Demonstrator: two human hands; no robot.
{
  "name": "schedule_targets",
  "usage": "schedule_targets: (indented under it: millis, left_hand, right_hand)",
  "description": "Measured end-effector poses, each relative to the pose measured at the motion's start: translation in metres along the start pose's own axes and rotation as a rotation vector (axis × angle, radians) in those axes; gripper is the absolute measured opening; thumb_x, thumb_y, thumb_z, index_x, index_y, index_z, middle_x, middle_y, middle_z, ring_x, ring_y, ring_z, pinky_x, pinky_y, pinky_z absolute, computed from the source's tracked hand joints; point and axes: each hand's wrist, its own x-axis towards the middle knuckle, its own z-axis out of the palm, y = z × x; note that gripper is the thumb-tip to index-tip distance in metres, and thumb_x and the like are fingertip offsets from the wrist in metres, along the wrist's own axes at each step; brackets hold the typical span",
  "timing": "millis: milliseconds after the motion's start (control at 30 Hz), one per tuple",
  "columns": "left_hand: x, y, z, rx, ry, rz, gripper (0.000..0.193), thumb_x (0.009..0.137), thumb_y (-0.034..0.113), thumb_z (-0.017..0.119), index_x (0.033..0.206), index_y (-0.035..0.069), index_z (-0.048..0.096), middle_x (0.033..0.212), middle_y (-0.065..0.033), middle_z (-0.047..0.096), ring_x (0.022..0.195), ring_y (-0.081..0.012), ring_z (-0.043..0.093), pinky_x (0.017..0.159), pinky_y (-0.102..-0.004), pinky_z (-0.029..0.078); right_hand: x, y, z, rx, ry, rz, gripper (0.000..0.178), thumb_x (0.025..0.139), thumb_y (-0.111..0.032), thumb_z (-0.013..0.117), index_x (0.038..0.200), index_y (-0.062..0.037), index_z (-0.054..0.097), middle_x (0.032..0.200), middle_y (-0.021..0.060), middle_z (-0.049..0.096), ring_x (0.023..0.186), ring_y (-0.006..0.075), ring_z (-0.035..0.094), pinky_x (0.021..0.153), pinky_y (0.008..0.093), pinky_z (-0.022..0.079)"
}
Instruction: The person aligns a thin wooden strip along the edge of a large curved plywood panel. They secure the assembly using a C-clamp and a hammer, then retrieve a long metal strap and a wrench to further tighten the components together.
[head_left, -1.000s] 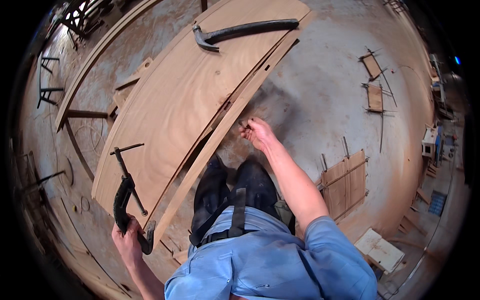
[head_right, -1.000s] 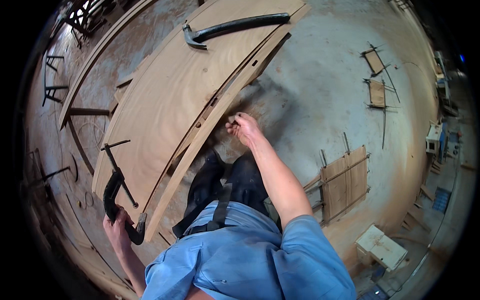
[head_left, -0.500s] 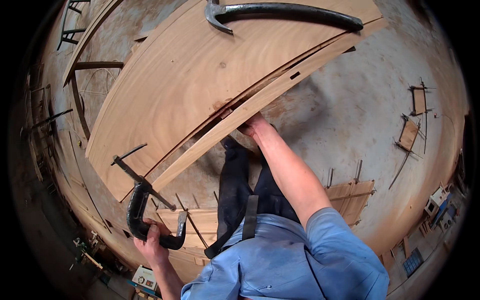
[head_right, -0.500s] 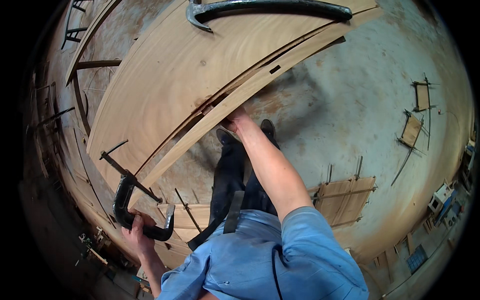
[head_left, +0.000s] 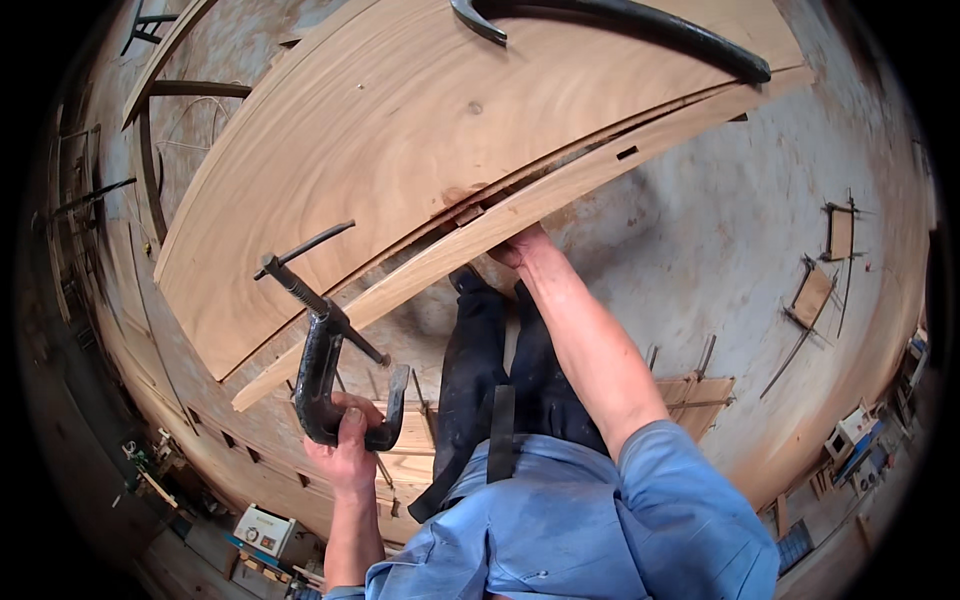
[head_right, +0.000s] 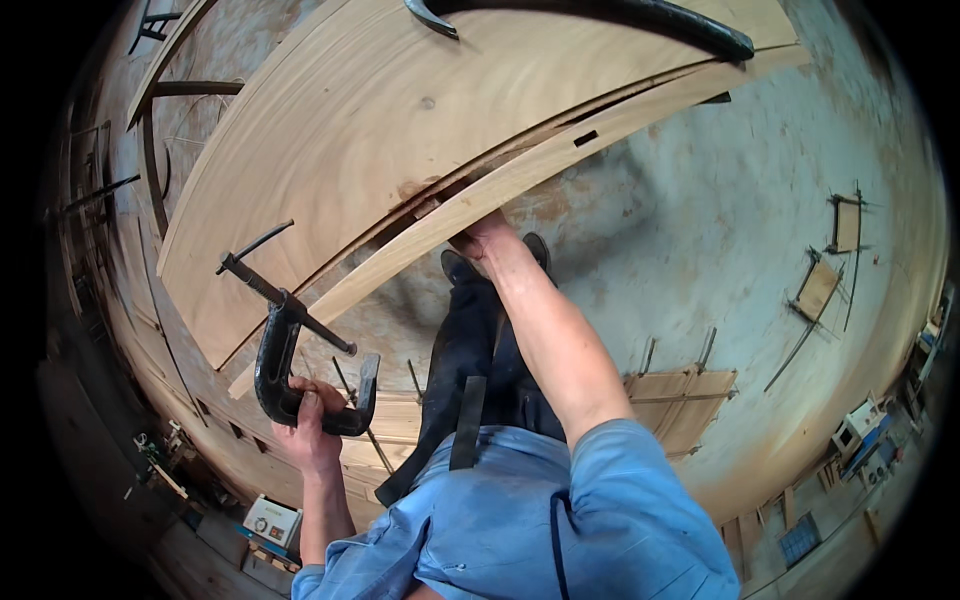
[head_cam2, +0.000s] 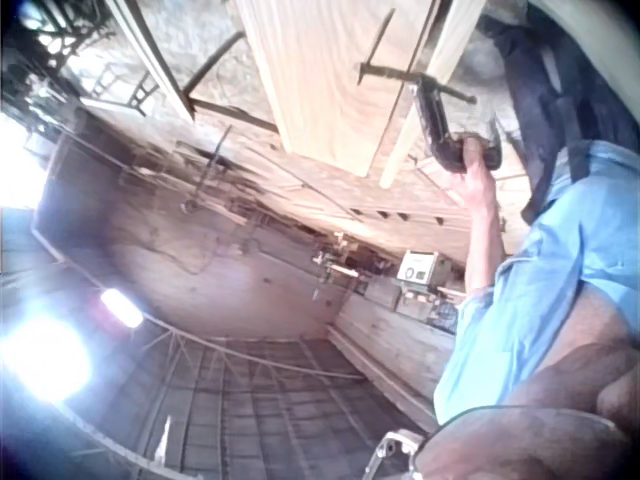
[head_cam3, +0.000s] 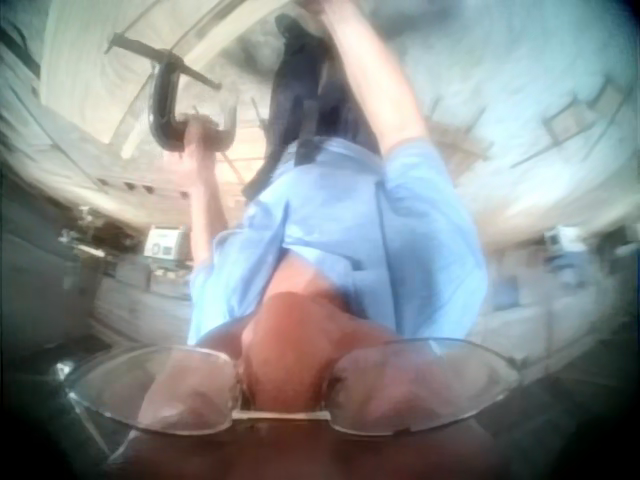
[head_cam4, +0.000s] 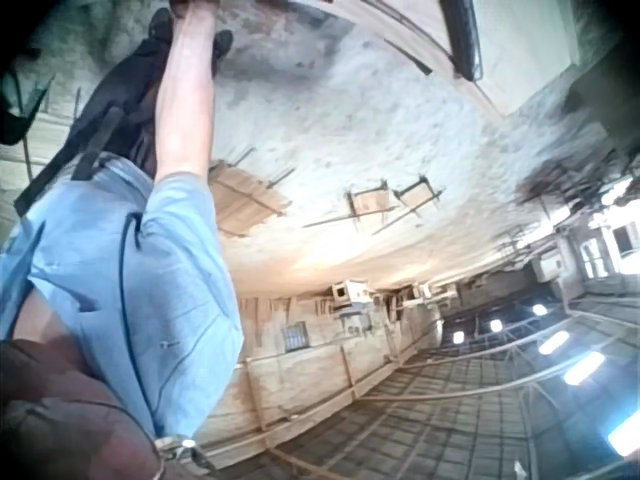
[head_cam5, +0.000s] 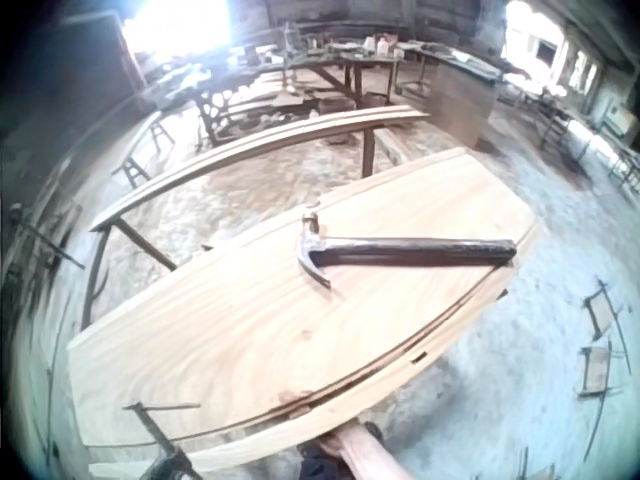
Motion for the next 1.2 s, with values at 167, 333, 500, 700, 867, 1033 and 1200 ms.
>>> schedule_targets:
  millis: [167, 333, 500, 700, 867, 1033, 1200]
  left_hand:
    - [0.003, -0.033, 0.037, -0.149, -0.049, 0.092, 0.021, 0.089, 0.014, 0.065, 0.1, 0.001, 0.052, 0.078, -0.012, 0.056, 0.07, -0.0201, 0.055, 0.065, -0.0344, 0.048]
    - [0.005, -0.06, 0.081, -0.308, -0.116, 0.224, 0.024, 0.092, 0.02, 0.065, 0.102, 0.005, 0.05, 0.076, -0.0096, 0.051, 0.07, -0.0216, 0.05, 0.068, -0.0393, 0.047]
    - [0.018, -0.077, 0.111, -0.26, -0.117, 0.376, 0.028, 0.093, 0.028, 0.064, 0.094, 0.006, 0.046, 0.076, -0.0095, 0.05, 0.072, -0.0216, 0.049, 0.068, -0.0397, 0.047]
    - [0.034, -0.09, 0.135, -0.333, -0.11, 0.54, 0.031, 0.092, 0.032, 0.065, 0.096, 0.008, 0.047, 0.075, -0.0082, 0.051, 0.07, -0.0216, 0.05, 0.063, -0.0398, 0.049]
    - [0.046, -0.092, 0.148, -0.333, -0.113, 0.616, 0.033, 0.093, 0.036, 0.064, 0.094, 0.008, 0.047, 0.078, -0.0071, 0.053, 0.07, -0.0207, 0.052, 0.065, -0.0395, 0.051]
    - [0.059, -0.091, 0.156, -0.323, -0.11, 0.699, 0.031, 0.094, 0.033, 0.063, 0.1, 0.008, 0.045, 0.075, -0.0089, 0.052, 0.071, -0.0216, 0.05, 0.064, -0.0394, 0.049]
    - [0.071, -0.09, 0.166, -0.323, -0.08, 0.721, 0.032, 0.094, 0.033, 0.063, 0.1, 0.008, 0.044, 0.075, -0.0094, 0.052, 0.071, -0.0213, 0.05, 0.064, -0.0397, 0.05]
  right_hand:
    - [0.012, -0.005, -0.018, 0.117, -0.201, 0.08, 0.029, 0.098, -0.028, 0.053, 0.11, -0.002, 0.058, 0.116, 0.0181, 0.063, 0.105, 0.0292, 0.064, 0.093, 0.0413, 0.054]
    - [0.017, -0.012, -0.022, 0.041, -0.29, 0.105, 0.037, 0.099, -0.031, 0.051, 0.117, 0.0004, 0.056, 0.119, 0.0194, 0.062, 0.108, 0.0295, 0.063, 0.094, 0.0415, 0.053]
    - [0.005, -0.02, -0.007, -0.054, -0.07, 0.083, 0.021, 0.093, -0.023, 0.063, 0.105, -0.0063, 0.063, 0.101, 0.0057, 0.065, 0.089, 0.0155, 0.064, 0.072, 0.029, 0.057]
    - [0.006, -0.025, -0.013, -0.12, -0.102, 0.136, 0.039, 0.095, -0.031, 0.055, 0.117, 0.0006, 0.056, 0.115, 0.0129, 0.061, 0.102, 0.0228, 0.062, 0.087, 0.0354, 0.053]
    - [0.009, -0.027, -0.024, -0.224, -0.189, 0.162, 0.06, 0.096, -0.041, 0.05, 0.132, 0.0072, 0.047, 0.133, 0.0208, 0.054, 0.118, 0.0306, 0.057, 0.101, 0.0406, 0.049]
    - [0.012, -0.03, -0.025, -0.175, -0.328, 0.215, 0.063, 0.095, -0.042, 0.051, 0.135, 0.007, 0.045, 0.137, 0.0204, 0.051, 0.121, 0.0275, 0.055, 0.104, 0.0366, 0.045]
    - [0.015, -0.03, -0.028, -0.184, -0.465, 0.183, 0.065, 0.096, -0.046, 0.047, 0.134, 0.0063, 0.046, 0.131, 0.0183, 0.054, 0.12, 0.0265, 0.054, 0.105, 0.0374, 0.044]
